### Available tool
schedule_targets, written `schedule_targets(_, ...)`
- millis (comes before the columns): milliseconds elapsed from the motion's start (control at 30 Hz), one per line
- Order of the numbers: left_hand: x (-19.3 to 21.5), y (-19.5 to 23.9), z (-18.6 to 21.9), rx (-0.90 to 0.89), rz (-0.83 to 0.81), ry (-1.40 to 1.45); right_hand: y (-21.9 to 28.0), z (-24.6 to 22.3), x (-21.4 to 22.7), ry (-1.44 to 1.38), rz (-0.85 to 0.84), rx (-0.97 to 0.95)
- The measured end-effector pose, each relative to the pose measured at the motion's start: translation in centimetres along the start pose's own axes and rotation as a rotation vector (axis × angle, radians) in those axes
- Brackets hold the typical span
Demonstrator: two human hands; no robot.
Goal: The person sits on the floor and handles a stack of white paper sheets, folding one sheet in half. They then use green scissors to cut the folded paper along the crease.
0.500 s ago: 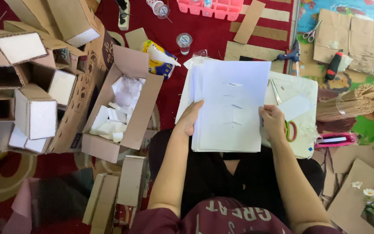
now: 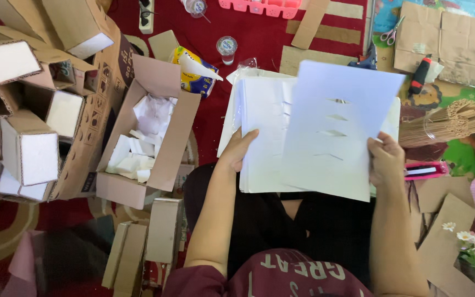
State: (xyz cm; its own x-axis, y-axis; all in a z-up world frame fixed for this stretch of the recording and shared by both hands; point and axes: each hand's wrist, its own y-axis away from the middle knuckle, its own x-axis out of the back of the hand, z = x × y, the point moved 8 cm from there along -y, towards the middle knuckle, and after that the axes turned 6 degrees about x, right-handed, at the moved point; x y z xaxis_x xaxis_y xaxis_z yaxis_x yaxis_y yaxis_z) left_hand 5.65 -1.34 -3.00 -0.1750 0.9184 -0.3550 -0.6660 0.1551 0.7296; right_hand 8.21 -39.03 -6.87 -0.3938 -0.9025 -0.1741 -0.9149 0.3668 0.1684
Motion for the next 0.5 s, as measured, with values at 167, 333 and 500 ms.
schedule_targets(167, 2.0, -4.9, -2.0, -0.183, -0.039, 0.014, 2.9, -2.4, -7.3, 0.565, -0.154, 0.367)
schedule_targets(333, 0.1, -1.0, -0.8, -0.092, -0.097, 0.093, 10.5, -4.7, -15.8, 1.239, -0.262, 0.880)
schedule_targets(500, -0.4, -1.0, -1.1, -0.140, -0.212, 0.143, 15.8, -3.2, -18.9, 0.850, -0.719, 0.281)
